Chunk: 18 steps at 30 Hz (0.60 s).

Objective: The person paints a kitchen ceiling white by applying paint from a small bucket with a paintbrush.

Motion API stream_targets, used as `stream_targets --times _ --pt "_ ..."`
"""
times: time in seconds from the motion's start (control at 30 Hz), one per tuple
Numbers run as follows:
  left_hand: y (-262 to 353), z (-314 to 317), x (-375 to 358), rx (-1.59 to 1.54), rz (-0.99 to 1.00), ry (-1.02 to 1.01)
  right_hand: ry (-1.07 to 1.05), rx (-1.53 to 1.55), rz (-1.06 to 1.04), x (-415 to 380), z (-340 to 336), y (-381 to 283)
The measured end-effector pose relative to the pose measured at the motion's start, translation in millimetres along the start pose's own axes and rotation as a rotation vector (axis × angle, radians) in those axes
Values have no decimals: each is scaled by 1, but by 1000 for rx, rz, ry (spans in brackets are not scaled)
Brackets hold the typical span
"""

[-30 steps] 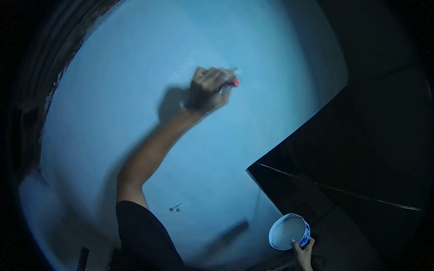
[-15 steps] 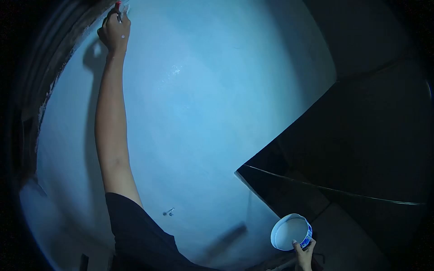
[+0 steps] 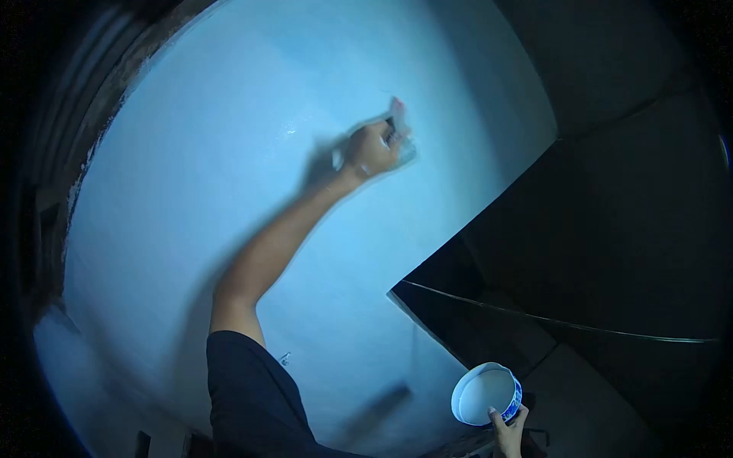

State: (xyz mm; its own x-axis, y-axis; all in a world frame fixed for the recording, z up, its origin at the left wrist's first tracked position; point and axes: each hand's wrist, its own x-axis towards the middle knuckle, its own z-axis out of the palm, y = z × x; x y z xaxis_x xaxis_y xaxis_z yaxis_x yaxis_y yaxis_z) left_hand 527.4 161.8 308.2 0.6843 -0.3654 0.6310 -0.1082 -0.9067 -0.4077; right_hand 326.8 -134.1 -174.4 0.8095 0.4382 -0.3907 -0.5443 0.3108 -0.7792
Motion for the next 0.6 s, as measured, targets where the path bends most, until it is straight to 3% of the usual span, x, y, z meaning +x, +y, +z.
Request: stream_targets --times 0.03,0.07,0.1,0.13,0.2,0.23,0.3,0.37,0.4,0.43,0.47,0.5,0.6 --pt "-5 -30 23 -4 -111 34 26 60 52 -4 4 -7" --pt "-48 -38 46 -36 -173 183 31 65 52 1 3 -4" --pt "-67 -69 70 -60 -43 307 28 58 37 6 0 1" --pt "-72 -107 90 339 -62 358 25 49 25 9 -1 7" --pt "-123 -160 131 503 51 612 28 14 20 12 0 9" --pt "-110 -183 134 930 84 615 28 -16 5 15 2 8" --pt "-74 -184 130 867 162 686 31 1 18 13 5 -2" --pt "-89 -160 120 897 63 565 35 51 39 10 10 -8" --pt "-102 -144 110 976 332 599 33 46 51 10 8 -7" --pt "-105 -117 93 1007 390 535 20 66 44 11 6 -3" --pt "-99 -83 72 853 419 443 8 92 31 10 5 -2" --pt "-92 -53 52 804 684 390 6 91 36 7 7 -10" --pt "-11 27 -36 316 659 103 -3 152 90 -2 9 -23"
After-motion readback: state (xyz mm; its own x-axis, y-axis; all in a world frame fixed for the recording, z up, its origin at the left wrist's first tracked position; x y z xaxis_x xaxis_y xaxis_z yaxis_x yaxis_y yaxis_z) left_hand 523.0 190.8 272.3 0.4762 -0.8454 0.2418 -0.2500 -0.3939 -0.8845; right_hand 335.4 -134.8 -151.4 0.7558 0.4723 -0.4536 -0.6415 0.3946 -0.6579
